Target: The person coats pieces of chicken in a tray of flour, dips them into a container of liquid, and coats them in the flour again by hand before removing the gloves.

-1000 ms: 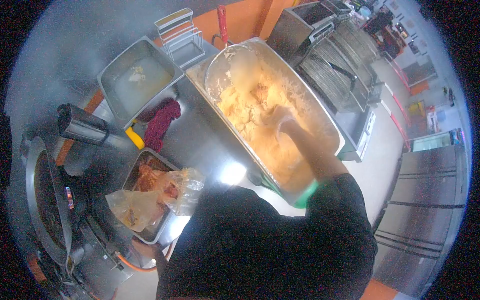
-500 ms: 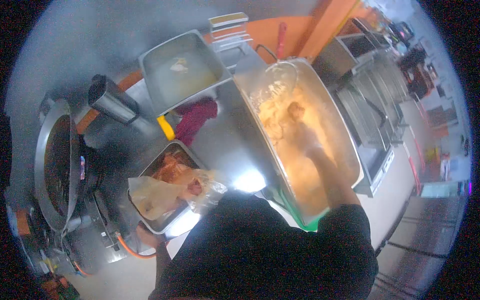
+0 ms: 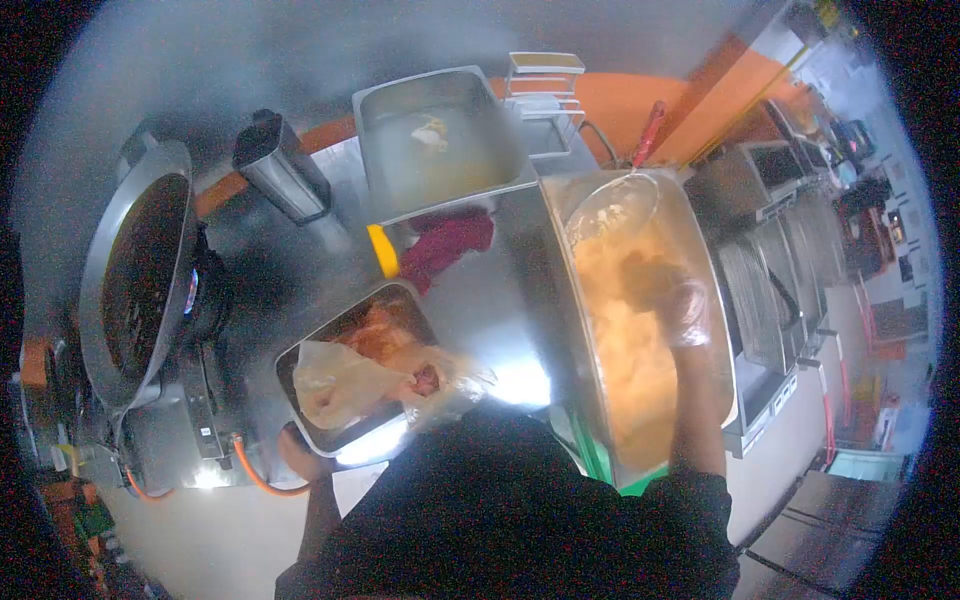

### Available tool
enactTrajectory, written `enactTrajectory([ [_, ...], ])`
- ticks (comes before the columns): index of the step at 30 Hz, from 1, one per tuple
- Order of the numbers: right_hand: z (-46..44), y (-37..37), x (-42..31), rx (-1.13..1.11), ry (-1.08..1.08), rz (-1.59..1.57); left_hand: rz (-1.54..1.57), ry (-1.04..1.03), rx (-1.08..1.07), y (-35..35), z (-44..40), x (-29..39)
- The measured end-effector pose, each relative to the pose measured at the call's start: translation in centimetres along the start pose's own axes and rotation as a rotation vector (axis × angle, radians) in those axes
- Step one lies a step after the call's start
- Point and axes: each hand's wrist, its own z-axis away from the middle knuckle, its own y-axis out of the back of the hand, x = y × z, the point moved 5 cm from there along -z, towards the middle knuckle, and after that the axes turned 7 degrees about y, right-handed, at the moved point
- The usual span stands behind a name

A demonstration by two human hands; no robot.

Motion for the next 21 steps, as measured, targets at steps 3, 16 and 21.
enactTrajectory([
  [3,-0.3,-1.1,4.6,-0.062,0.008,0.194,-0.061,-0.002,0.018,0.4,0.0,0.8],
  [16,-10.7,5.5,-5.8,0.228,0.055,-0.213,-0.015,0.065,-0.030,0.8,-0.4,1.0],
  [21,-17.2,1.3,-13.3,0.059,0.089,-0.181,-0.030,0.069,0.012,0.4,-0.3,-0.1],
])
